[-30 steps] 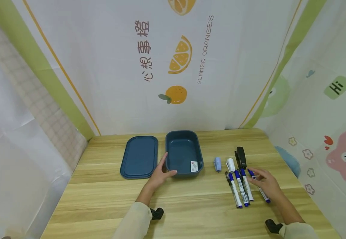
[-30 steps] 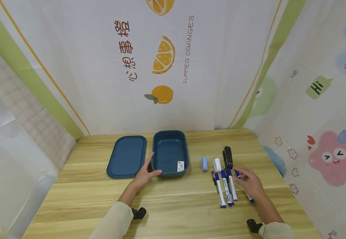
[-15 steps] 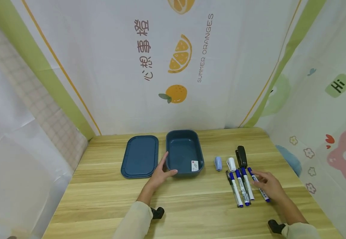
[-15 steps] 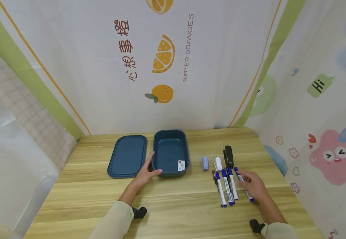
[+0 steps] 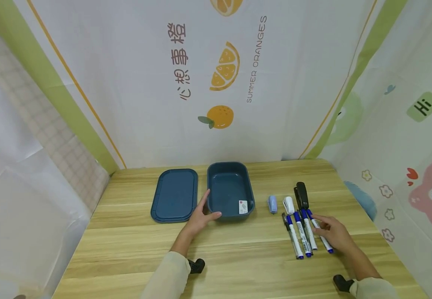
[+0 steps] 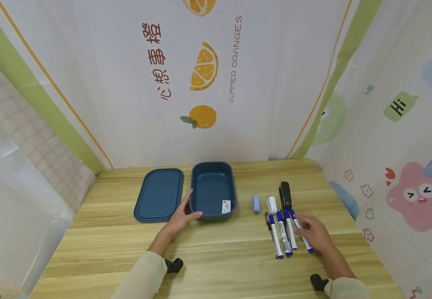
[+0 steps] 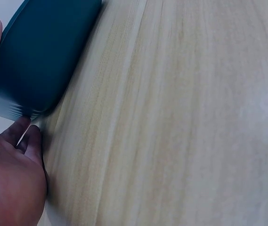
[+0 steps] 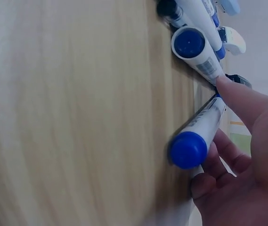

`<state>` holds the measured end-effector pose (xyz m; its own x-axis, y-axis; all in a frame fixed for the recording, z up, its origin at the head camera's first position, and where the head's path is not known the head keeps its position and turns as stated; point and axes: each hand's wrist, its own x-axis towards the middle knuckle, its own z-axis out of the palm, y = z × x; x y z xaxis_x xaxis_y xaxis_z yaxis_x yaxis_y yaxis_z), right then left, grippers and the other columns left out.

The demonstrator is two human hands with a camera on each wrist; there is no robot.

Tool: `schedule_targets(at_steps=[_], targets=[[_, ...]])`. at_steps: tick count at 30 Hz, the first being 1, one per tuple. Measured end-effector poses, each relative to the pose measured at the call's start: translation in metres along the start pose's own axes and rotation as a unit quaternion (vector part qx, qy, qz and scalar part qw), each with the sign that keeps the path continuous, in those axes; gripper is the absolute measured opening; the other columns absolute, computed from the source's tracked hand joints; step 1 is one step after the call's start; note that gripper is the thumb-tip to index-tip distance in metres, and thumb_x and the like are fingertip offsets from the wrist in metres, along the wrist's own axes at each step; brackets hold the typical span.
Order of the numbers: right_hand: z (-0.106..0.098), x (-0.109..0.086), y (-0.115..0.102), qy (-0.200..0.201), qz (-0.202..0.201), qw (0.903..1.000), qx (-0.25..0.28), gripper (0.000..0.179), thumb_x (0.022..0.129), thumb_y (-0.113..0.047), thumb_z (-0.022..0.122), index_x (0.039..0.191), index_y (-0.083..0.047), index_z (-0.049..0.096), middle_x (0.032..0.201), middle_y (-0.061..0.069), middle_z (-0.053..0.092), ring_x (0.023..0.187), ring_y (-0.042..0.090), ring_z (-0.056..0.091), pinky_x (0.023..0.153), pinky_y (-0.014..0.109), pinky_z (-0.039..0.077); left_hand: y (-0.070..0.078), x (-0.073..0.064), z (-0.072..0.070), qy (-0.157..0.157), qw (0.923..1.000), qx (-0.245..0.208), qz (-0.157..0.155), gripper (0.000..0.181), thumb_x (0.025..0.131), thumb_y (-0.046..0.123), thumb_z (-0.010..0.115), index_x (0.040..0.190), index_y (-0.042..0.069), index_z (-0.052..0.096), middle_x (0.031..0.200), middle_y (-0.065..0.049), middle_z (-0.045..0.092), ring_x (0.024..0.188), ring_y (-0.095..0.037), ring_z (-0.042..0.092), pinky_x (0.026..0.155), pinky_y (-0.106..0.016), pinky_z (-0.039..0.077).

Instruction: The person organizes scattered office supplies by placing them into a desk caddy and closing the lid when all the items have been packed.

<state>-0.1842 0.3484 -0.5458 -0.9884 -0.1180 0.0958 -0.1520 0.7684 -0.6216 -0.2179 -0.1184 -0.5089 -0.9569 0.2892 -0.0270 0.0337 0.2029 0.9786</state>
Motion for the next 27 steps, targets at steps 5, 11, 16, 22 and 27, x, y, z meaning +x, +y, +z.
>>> schedule_targets(at_steps=[5, 11, 16, 22, 27], targets=[[-0.0002, 0.0012, 0.0001, -0.004, -0.008, 0.9999, -0.011, 0.047, 0.086, -0.009, 0.074, 0.129, 0.003, 0.060, 0.086, 0.005, 0.057, 0.077, 0.019, 0.048, 0.067, 0.037, 0.043, 0.0005, 0.0001, -0.0001, -0.003, 1.0000, -0.004, 0.002, 0.093, 0.089, 0.018, 0.073, 0.158, 0.014, 0.011, 0.160, -0.021, 0.007, 0.145, -0.040, 0.007, 0.111, -0.059, 0.018], [-0.0022, 0.0013, -0.0044, -0.024, -0.006, 0.9997, -0.003, 0.050, 0.087, -0.005, 0.071, 0.134, 0.002, 0.055, 0.073, 0.000, 0.049, 0.065, 0.013, 0.043, 0.059, 0.029, 0.038, 0.0007, 0.0001, -0.0001, -0.001, 1.0000, -0.008, -0.001, 0.093, 0.089, 0.017, 0.073, 0.158, 0.013, 0.011, 0.160, -0.021, 0.007, 0.145, -0.040, 0.006, 0.111, -0.060, 0.016], [-0.0034, 0.0011, -0.0079, -0.037, 0.002, 0.9993, 0.000, 0.052, 0.088, -0.005, 0.069, 0.137, 0.001, 0.053, 0.071, 0.000, 0.048, 0.063, 0.013, 0.042, 0.057, 0.029, 0.036, 0.0000, 0.0009, -0.0003, -0.002, 1.0000, -0.009, 0.001, 0.092, 0.089, 0.017, 0.072, 0.158, 0.013, 0.010, 0.160, -0.021, 0.007, 0.145, -0.040, 0.006, 0.111, -0.059, 0.016], [-0.0033, 0.0008, -0.0084, -0.046, 0.008, 0.9989, 0.003, 0.054, 0.087, -0.001, 0.067, 0.138, 0.001, 0.052, 0.071, 0.001, 0.046, 0.063, 0.015, 0.041, 0.058, 0.030, 0.036, -0.0013, 0.0009, -0.0005, -0.004, 0.9999, -0.011, 0.003, 0.093, 0.089, 0.017, 0.073, 0.158, 0.012, 0.010, 0.160, -0.021, 0.006, 0.145, -0.040, 0.007, 0.112, -0.058, 0.017], [-0.0029, 0.0002, -0.0079, -0.043, 0.006, 0.9991, -0.004, 0.052, 0.087, 0.001, 0.066, 0.137, 0.001, 0.053, 0.070, 0.000, 0.046, 0.063, 0.014, 0.041, 0.059, 0.030, 0.036, -0.0016, 0.0010, -0.0006, -0.007, 0.9999, -0.013, 0.003, 0.093, 0.089, 0.018, 0.073, 0.158, 0.013, 0.010, 0.160, -0.021, 0.006, 0.145, -0.040, 0.007, 0.112, -0.058, 0.017]])
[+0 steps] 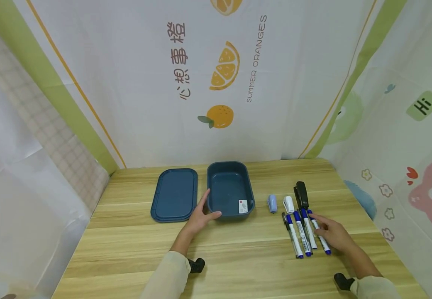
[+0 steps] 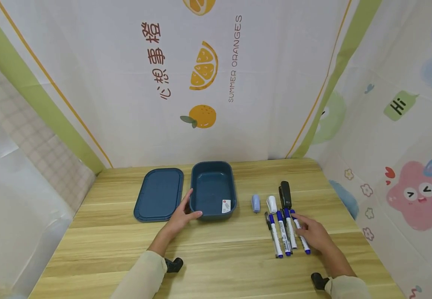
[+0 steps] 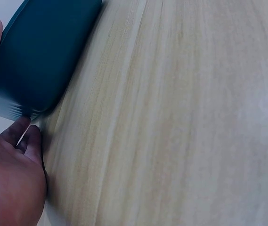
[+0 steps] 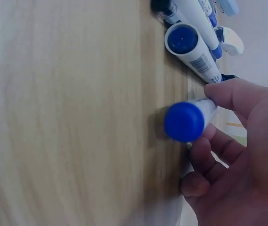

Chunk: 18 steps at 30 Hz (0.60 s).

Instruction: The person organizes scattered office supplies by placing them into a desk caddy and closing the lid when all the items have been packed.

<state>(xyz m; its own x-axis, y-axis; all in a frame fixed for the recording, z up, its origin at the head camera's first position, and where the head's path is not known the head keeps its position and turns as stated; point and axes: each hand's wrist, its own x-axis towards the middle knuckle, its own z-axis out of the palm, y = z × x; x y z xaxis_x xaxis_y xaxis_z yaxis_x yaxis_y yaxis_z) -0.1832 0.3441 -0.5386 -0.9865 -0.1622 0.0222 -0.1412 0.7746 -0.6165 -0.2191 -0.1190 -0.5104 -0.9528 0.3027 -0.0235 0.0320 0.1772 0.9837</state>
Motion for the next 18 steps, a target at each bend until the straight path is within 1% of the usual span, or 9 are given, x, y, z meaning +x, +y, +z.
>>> schedule_targets(at_steps=[4, 7, 9, 10, 11, 12, 15, 18], targets=[[-0.0005, -0.0008, -0.0006, -0.002, 0.005, 1.0000, 0.006, 0.047, 0.089, 0.000, 0.064, 0.135, 0.002, 0.055, 0.072, 0.002, 0.050, 0.064, 0.014, 0.043, 0.060, 0.031, 0.039, -0.0001, 0.0004, -0.0003, 0.002, 1.0000, 0.002, 0.001, 0.093, 0.089, 0.017, 0.073, 0.158, 0.012, 0.011, 0.160, -0.022, 0.007, 0.145, -0.040, 0.007, 0.112, -0.058, 0.017], [-0.0006, -0.0016, -0.0009, 0.000, 0.015, 0.9999, 0.008, 0.041, 0.090, -0.002, 0.062, 0.131, 0.002, 0.059, 0.088, 0.011, 0.063, 0.073, 0.017, 0.051, 0.066, 0.034, 0.043, 0.0007, 0.0005, -0.0005, 0.003, 1.0000, 0.003, 0.000, 0.093, 0.089, 0.017, 0.073, 0.158, 0.013, 0.011, 0.160, -0.022, 0.007, 0.145, -0.040, 0.007, 0.111, -0.059, 0.017], [-0.0004, -0.0020, -0.0010, 0.002, 0.020, 0.9998, 0.006, 0.039, 0.091, -0.003, 0.062, 0.129, 0.001, 0.061, 0.101, 0.016, 0.066, 0.080, 0.020, 0.054, 0.070, 0.038, 0.045, 0.0013, 0.0004, -0.0006, 0.004, 1.0000, 0.003, 0.000, 0.092, 0.089, 0.017, 0.073, 0.158, 0.013, 0.011, 0.159, -0.022, 0.008, 0.145, -0.040, 0.008, 0.111, -0.059, 0.017], [-0.0003, -0.0020, -0.0010, 0.004, 0.025, 0.9997, 0.008, 0.038, 0.091, -0.004, 0.062, 0.129, 0.000, 0.061, 0.102, 0.016, 0.066, 0.081, 0.021, 0.055, 0.071, 0.039, 0.046, 0.0017, 0.0002, -0.0006, 0.005, 1.0000, 0.003, 0.000, 0.092, 0.089, 0.016, 0.073, 0.158, 0.013, 0.011, 0.159, -0.022, 0.008, 0.145, -0.040, 0.007, 0.111, -0.060, 0.017], [-0.0002, -0.0021, -0.0009, 0.005, 0.026, 0.9996, 0.006, 0.038, 0.091, -0.004, 0.062, 0.129, 0.000, 0.061, 0.103, 0.016, 0.066, 0.082, 0.021, 0.055, 0.071, 0.039, 0.045, 0.0020, 0.0002, -0.0006, 0.006, 1.0000, 0.003, -0.002, 0.092, 0.089, 0.016, 0.073, 0.158, 0.013, 0.011, 0.160, -0.021, 0.008, 0.145, -0.040, 0.007, 0.111, -0.059, 0.016], [-0.0001, -0.0021, -0.0009, 0.006, 0.030, 0.9995, 0.008, 0.038, 0.091, -0.005, 0.062, 0.129, 0.000, 0.061, 0.098, 0.015, 0.066, 0.081, 0.021, 0.054, 0.070, 0.038, 0.045, 0.0022, 0.0001, -0.0006, 0.006, 1.0000, 0.004, -0.003, 0.092, 0.089, 0.016, 0.073, 0.158, 0.014, 0.011, 0.160, -0.021, 0.008, 0.145, -0.040, 0.007, 0.111, -0.059, 0.016], [-0.0001, -0.0019, -0.0014, 0.013, 0.037, 0.9990, 0.020, 0.039, 0.092, -0.005, 0.061, 0.130, 0.002, 0.060, 0.081, 0.006, 0.058, 0.071, 0.018, 0.048, 0.063, 0.033, 0.041, 0.0026, -0.0004, -0.0006, 0.009, 0.9999, 0.009, -0.003, 0.092, 0.089, 0.016, 0.073, 0.158, 0.013, 0.012, 0.159, -0.022, 0.009, 0.145, -0.040, 0.008, 0.111, -0.060, 0.017], [-0.0005, -0.0014, -0.0034, 0.028, 0.033, 0.9987, 0.027, 0.038, 0.092, -0.004, 0.061, 0.130, 0.001, 0.060, 0.075, 0.002, 0.052, 0.067, 0.016, 0.045, 0.059, 0.029, 0.038, 0.0029, -0.0010, -0.0004, 0.009, 0.9999, 0.012, -0.005, 0.092, 0.089, 0.017, 0.073, 0.158, 0.013, 0.012, 0.159, -0.022, 0.010, 0.145, -0.041, 0.008, 0.110, -0.061, 0.016]])
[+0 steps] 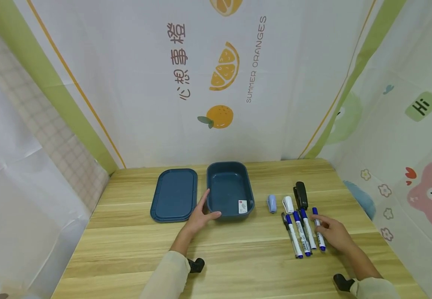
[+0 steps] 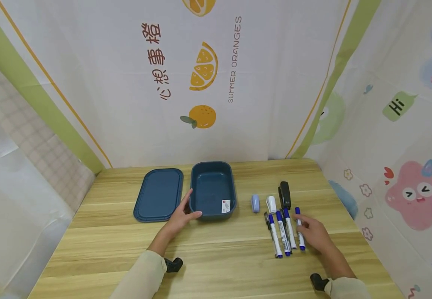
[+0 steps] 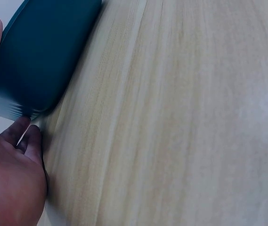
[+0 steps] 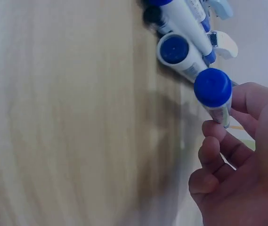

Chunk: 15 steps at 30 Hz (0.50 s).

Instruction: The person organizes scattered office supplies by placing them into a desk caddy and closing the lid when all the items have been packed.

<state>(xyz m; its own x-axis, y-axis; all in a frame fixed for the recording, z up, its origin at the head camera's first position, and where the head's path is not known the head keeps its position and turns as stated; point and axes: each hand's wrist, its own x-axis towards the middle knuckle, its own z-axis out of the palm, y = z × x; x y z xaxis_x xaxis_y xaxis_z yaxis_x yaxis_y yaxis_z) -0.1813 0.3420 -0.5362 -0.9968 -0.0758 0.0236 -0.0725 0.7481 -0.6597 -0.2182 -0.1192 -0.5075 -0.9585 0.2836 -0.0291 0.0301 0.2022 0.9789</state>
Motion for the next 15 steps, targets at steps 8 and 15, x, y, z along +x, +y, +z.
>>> schedule_targets(at_steps=[8, 15], targets=[[0.000, 0.006, -0.012, 0.026, -0.028, 0.9991, 0.015, 0.038, 0.091, -0.001, 0.062, 0.129, 0.000, 0.061, 0.075, 0.003, 0.052, 0.062, 0.013, 0.044, 0.052, 0.026, 0.039, -0.007, 0.003, 0.000, 0.002, 1.0000, -0.004, 0.000, 0.093, 0.088, 0.019, 0.074, 0.158, 0.016, 0.012, 0.160, -0.020, 0.008, 0.145, -0.040, 0.008, 0.111, -0.059, 0.017], [0.001, 0.008, -0.025, 0.041, -0.031, 0.9981, 0.034, 0.036, 0.092, -0.003, 0.064, 0.128, 0.001, 0.061, 0.074, 0.003, 0.050, 0.063, 0.013, 0.043, 0.052, 0.026, 0.038, -0.034, 0.015, 0.003, 0.018, 0.9998, -0.004, 0.003, 0.092, 0.088, 0.021, 0.074, 0.158, 0.025, 0.014, 0.161, -0.016, 0.010, 0.145, -0.037, 0.010, 0.111, -0.059, 0.017]])
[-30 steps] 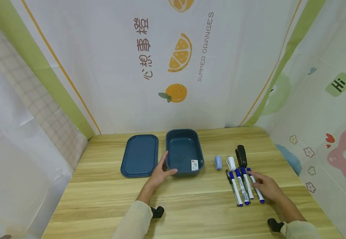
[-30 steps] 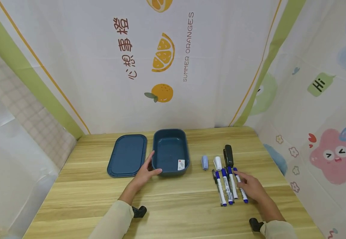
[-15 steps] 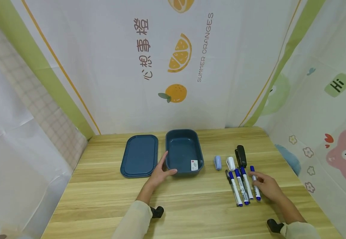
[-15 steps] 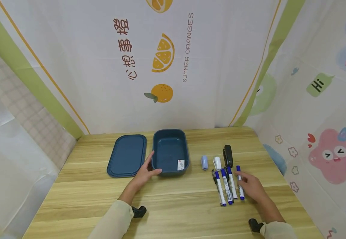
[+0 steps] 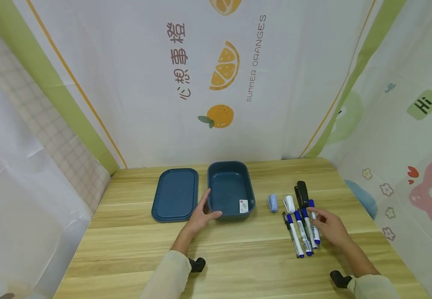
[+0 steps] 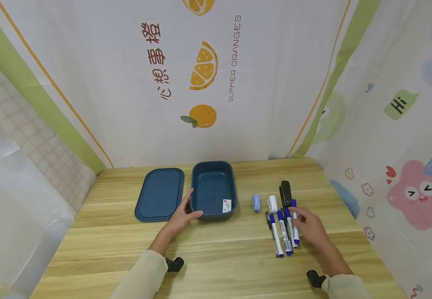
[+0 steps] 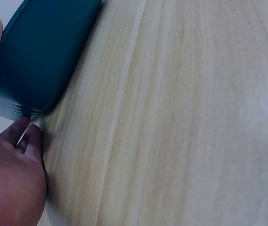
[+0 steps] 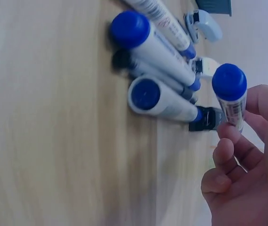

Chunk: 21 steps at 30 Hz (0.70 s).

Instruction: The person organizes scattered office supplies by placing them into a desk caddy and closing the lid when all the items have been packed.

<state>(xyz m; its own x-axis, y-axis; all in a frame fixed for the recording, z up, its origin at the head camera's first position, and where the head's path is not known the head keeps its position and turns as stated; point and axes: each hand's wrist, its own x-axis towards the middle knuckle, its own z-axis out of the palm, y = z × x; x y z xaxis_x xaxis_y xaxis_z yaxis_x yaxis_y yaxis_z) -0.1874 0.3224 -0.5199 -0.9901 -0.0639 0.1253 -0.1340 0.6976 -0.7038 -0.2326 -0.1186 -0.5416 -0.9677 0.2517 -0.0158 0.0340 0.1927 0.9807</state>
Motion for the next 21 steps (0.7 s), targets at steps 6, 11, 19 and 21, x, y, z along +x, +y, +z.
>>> schedule_targets(at_steps=[6, 11, 19, 21], targets=[[0.003, 0.005, -0.006, 0.005, -0.020, 0.9995, 0.026, 0.036, 0.091, -0.003, 0.065, 0.127, 0.000, 0.062, 0.075, 0.004, 0.052, 0.062, 0.012, 0.045, 0.051, 0.026, 0.040, 0.022, -0.008, -0.004, -0.020, 0.9998, -0.006, 0.002, 0.093, 0.088, 0.016, 0.074, 0.158, 0.014, 0.012, 0.159, -0.022, 0.007, 0.144, -0.041, 0.008, 0.111, -0.059, 0.018], [0.006, 0.008, -0.009, 0.012, -0.022, 0.9995, 0.021, 0.036, 0.091, -0.002, 0.065, 0.127, -0.001, 0.063, 0.075, 0.003, 0.052, 0.063, 0.012, 0.046, 0.052, 0.025, 0.042, 0.032, -0.013, -0.005, -0.026, 0.9996, -0.002, 0.004, 0.092, 0.089, 0.017, 0.073, 0.158, 0.012, 0.011, 0.159, -0.023, 0.008, 0.144, -0.041, 0.010, 0.111, -0.058, 0.019], [0.011, 0.010, -0.014, 0.013, -0.025, 0.9990, 0.035, 0.036, 0.092, -0.004, 0.065, 0.127, -0.001, 0.062, 0.077, 0.004, 0.053, 0.065, 0.014, 0.048, 0.054, 0.026, 0.043, 0.031, -0.014, -0.004, -0.012, 0.9999, -0.003, 0.001, 0.092, 0.088, 0.017, 0.075, 0.157, 0.013, 0.014, 0.158, -0.024, 0.011, 0.144, -0.042, 0.012, 0.111, -0.058, 0.019], [0.013, 0.010, -0.016, 0.008, -0.020, 0.9990, 0.039, 0.036, 0.092, -0.003, 0.065, 0.128, -0.001, 0.062, 0.078, 0.005, 0.052, 0.065, 0.014, 0.048, 0.054, 0.026, 0.043, 0.031, -0.015, -0.003, -0.012, 0.9999, -0.001, -0.002, 0.093, 0.087, 0.018, 0.075, 0.157, 0.013, 0.015, 0.158, -0.024, 0.012, 0.143, -0.042, 0.013, 0.111, -0.057, 0.019]])
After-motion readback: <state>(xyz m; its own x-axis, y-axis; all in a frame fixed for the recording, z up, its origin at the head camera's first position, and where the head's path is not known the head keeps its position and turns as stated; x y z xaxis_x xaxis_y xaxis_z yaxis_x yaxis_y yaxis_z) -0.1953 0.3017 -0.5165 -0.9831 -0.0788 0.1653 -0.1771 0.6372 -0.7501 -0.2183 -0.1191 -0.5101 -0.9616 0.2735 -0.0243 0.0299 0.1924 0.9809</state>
